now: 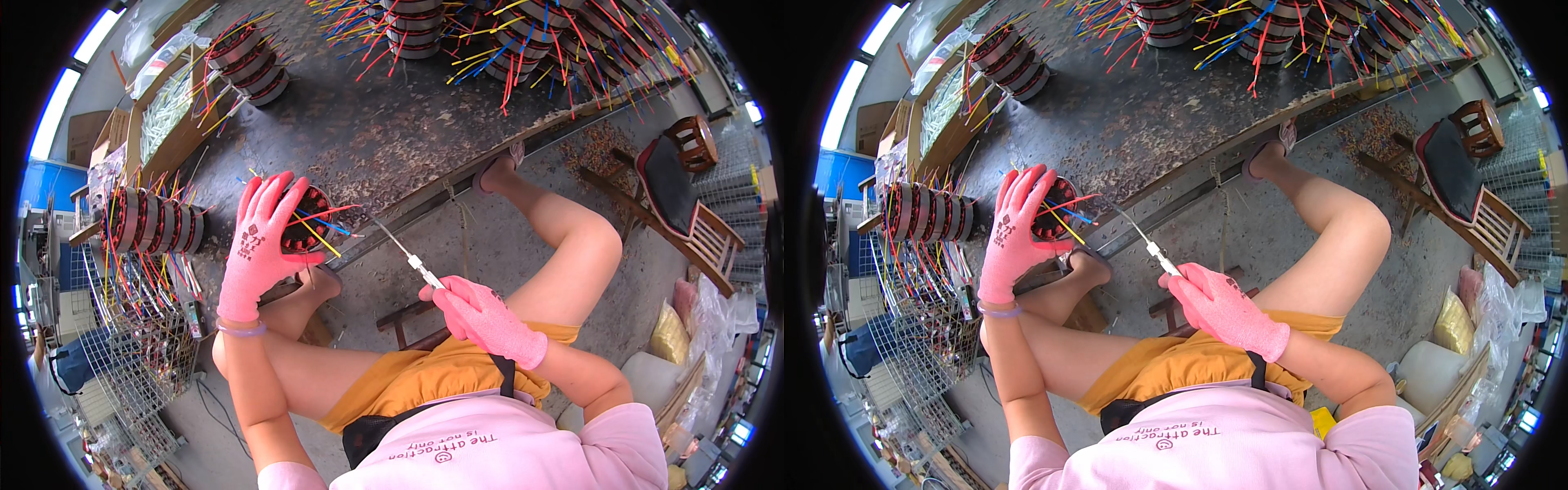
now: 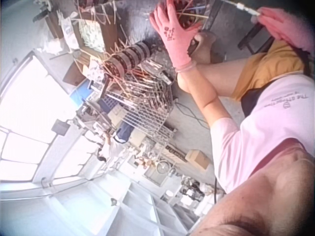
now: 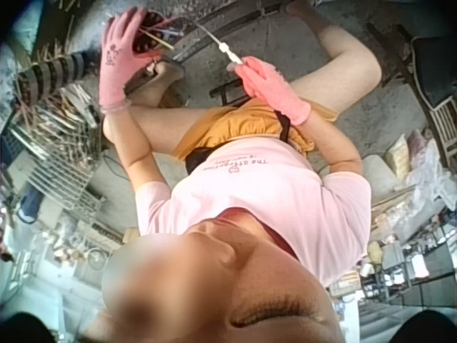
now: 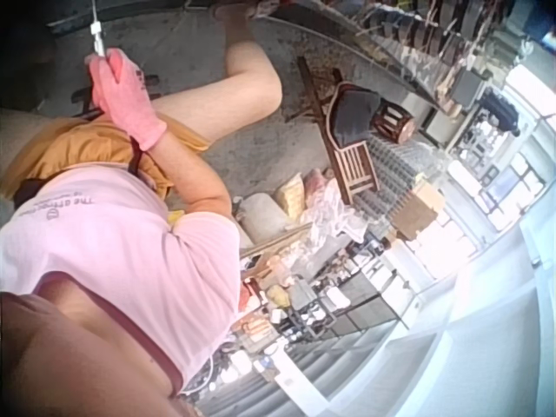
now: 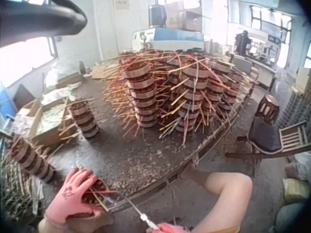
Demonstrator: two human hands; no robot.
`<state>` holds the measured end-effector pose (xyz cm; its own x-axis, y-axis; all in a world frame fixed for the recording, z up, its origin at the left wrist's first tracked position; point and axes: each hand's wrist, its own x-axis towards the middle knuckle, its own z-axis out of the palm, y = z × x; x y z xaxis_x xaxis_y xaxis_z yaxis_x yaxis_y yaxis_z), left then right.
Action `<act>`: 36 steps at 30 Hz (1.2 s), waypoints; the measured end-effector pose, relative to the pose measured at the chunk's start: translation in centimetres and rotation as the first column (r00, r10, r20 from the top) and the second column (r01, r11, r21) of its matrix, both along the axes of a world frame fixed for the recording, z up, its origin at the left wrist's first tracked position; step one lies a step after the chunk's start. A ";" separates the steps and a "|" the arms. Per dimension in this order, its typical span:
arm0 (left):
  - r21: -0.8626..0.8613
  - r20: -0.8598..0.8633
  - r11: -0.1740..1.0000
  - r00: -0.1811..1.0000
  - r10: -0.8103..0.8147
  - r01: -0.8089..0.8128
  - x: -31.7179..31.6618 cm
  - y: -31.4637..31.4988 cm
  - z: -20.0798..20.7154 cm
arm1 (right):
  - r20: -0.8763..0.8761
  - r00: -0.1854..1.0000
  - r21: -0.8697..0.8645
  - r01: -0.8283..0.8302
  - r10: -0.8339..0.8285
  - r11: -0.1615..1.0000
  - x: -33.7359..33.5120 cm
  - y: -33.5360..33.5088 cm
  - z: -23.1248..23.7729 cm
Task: The person holds a cylindrical manufacturing component with multiple colored wires and applies a flame from a handheld torch to the tips of the wires, then places the component onto a stack of similar items on a workbench.
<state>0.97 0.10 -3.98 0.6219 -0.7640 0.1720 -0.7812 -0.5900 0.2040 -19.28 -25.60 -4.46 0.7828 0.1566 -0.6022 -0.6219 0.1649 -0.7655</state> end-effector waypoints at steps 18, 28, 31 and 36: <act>0.026 0.053 0.998 0.997 0.054 -0.056 -0.3 0.0 0.6 | 0.003 1.000 0.020 -0.009 0.009 1.000 0.0 0.0 0.2; 0.058 0.091 0.997 0.995 0.044 -0.049 -0.3 0.2 0.5 | 0.059 0.998 -0.052 -0.003 0.006 0.999 -0.2 0.3 -0.3; 0.025 0.034 1.000 0.999 0.011 -0.012 -0.1 0.4 0.5 | 0.060 0.998 -0.051 -0.002 0.005 0.999 -0.2 0.3 -0.2; -0.002 -0.005 1.000 1.000 0.011 -0.011 0.0 0.5 0.2 | 0.047 0.999 -0.059 -0.001 0.004 0.998 -0.2 0.3 -0.2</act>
<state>1.01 0.63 -3.75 0.6313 -0.7567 0.1701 -0.7735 -0.5984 0.2091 -19.50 -25.26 -4.71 0.8104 0.1238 -0.5727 -0.5851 0.1173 -0.8025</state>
